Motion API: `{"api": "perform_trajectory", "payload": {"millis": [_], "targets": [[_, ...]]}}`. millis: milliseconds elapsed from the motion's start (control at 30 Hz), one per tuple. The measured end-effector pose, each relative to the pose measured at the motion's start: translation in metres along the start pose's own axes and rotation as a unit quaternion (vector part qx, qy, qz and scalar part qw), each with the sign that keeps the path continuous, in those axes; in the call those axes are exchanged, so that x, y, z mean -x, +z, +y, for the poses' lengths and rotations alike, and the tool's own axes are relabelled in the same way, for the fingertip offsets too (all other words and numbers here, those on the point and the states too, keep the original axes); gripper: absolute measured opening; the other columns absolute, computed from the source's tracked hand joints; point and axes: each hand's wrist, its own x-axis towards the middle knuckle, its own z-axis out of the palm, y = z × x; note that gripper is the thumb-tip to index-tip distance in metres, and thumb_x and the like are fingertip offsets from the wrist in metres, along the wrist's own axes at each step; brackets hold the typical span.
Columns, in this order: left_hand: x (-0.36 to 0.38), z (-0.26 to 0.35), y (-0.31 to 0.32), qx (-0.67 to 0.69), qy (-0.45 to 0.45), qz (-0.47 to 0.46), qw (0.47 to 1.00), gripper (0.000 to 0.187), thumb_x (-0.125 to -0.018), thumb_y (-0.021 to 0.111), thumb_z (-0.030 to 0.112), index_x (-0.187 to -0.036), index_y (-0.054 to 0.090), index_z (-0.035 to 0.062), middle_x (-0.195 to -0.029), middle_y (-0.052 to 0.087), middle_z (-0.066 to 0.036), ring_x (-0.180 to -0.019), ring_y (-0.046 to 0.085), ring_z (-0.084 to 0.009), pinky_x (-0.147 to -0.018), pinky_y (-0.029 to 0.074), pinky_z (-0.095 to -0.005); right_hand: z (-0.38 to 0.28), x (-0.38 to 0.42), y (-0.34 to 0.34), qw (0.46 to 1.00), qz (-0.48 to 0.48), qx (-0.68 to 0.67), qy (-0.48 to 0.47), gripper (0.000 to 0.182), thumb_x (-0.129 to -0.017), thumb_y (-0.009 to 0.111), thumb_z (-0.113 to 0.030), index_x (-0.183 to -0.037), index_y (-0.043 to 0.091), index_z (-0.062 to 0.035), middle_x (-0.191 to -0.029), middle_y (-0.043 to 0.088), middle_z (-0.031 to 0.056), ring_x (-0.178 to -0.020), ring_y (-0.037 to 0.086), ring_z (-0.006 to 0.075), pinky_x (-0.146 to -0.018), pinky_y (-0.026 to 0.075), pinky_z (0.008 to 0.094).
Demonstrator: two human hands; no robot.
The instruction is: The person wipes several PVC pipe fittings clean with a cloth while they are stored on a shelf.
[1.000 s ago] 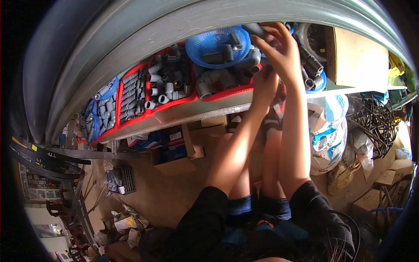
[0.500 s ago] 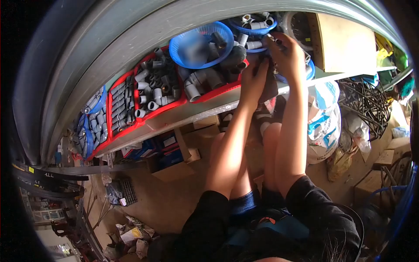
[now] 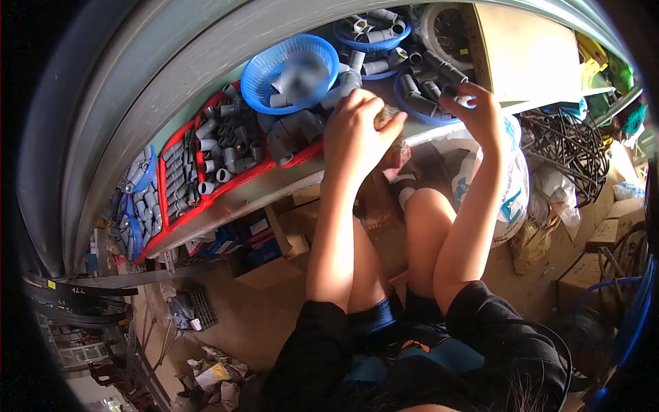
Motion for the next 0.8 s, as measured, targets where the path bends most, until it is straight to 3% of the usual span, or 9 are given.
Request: {"api": "perform_trajectory", "payload": {"millis": [133,200,267,367,467,567,633,733,800], "targets": [[0.004,0.007,-0.008,-0.038,-0.130,-0.019,0.991,0.038,-0.081,0.067,0.033,-0.073,0.055,-0.0022,-0.069,0.053,-0.018,-0.065,0.053,-0.0359,-0.059,0.040,-0.0422,-0.040,0.002,-0.007,0.979,-0.012,-0.192,0.065,0.048,-0.075,0.075,-0.035,-0.106,0.064,-0.0001,-0.087,0.066,0.0054,-0.078,0.060,0.0105,-0.074,0.046,0.0249],[0.003,0.004,-0.008,-0.032,-0.108,0.002,0.994,0.034,-0.084,0.065,0.031,-0.075,0.057,-0.0008,-0.067,0.054,-0.016,-0.063,0.056,-0.0313,-0.057,0.042,-0.0400,-0.050,0.002,-0.005,0.950,-0.053,-0.301,0.063,0.046,-0.077,0.073,-0.033,-0.108,0.063,-0.0005,-0.090,0.066,0.0049,-0.081,0.060,0.0106,-0.077,0.046,0.0246],[0.001,0.003,-0.005,0.061,-0.124,0.026,0.990,0.031,-0.086,0.063,0.029,-0.077,0.057,0.0000,-0.066,0.054,-0.012,-0.060,0.055,-0.0247,-0.056,0.043,-0.0368,-0.060,0.004,0.007,0.892,-0.076,-0.433,0.108,0.041,-0.084,0.066,-0.028,-0.114,0.059,-0.0021,-0.094,0.065,0.0046,-0.088,0.061,0.0116,-0.080,0.048,0.0264],[-0.002,-0.008,0.009,0.286,-0.164,0.062,0.942,0.026,-0.093,0.057,0.024,-0.081,0.055,0.0006,-0.066,0.052,-0.001,-0.060,0.044,-0.0078,-0.055,0.038,-0.0265,-0.056,0.002,0.035,0.686,-0.186,-0.689,0.141,0.037,-0.087,0.061,-0.026,-0.116,0.058,-0.0042,-0.099,0.064,0.0042,-0.087,0.061,0.0137,-0.079,0.050,0.0298],[-0.009,-0.010,0.019,0.372,-0.130,0.163,0.904,0.024,-0.095,0.053,0.022,-0.082,0.057,0.0023,-0.073,0.053,0.004,-0.062,0.040,-0.0049,-0.055,0.033,-0.0216,-0.075,-0.001,0.050,0.702,-0.189,-0.665,0.171,0.035,-0.088,0.058,-0.026,-0.116,0.058,-0.0048,-0.100,0.064,0.0041,-0.090,0.061,0.0130,-0.080,0.050,0.0294],[-0.008,-0.018,0.020,0.523,-0.199,0.124,0.820,0.026,-0.095,0.050,0.024,-0.101,0.062,0.0016,-0.086,0.059,0.000,-0.075,0.046,-0.0062,-0.068,0.039,-0.0228,-0.075,0.003,0.055,0.699,-0.179,-0.673,0.162,0.028,-0.091,0.058,-0.024,-0.110,0.059,-0.0044,-0.098,0.065,0.0041,-0.087,0.062,0.0118,-0.079,0.050,0.0270],[-0.010,-0.015,0.021,0.548,-0.161,0.126,0.811,0.032,-0.095,0.050,0.020,-0.118,0.059,-0.0009,-0.105,0.061,-0.006,-0.096,0.056,-0.0111,-0.085,0.043,-0.0247,-0.074,0.003,0.056,0.696,-0.182,-0.676,0.162,0.027,-0.091,0.060,-0.024,-0.108,0.061,-0.0034,-0.095,0.065,0.0039,-0.083,0.063,0.0111,-0.077,0.051,0.0264],[-0.012,-0.014,0.024,0.403,-0.079,0.120,0.904,0.034,-0.096,0.048,0.021,-0.117,0.057,-0.0038,-0.116,0.059,-0.010,-0.108,0.053,-0.0151,-0.096,0.037,-0.0281,-0.072,0.002,0.058,0.729,-0.222,-0.629,0.157,0.028,-0.090,0.061,-0.026,-0.107,0.062,-0.0030,-0.095,0.066,0.0036,-0.083,0.062,0.0102,-0.077,0.053,0.0263],[-0.013,-0.014,0.035,0.394,-0.109,0.163,0.898,0.031,-0.095,0.053,0.018,-0.117,0.058,-0.0033,-0.112,0.062,-0.011,-0.104,0.056,-0.0143,-0.090,0.042,-0.0263,-0.073,0.005,0.057,0.746,-0.214,-0.611,0.156,0.030,-0.090,0.062,-0.027,-0.107,0.063,-0.0030,-0.096,0.065,0.0028,-0.082,0.062,0.0086,-0.077,0.053,0.0257]]}}
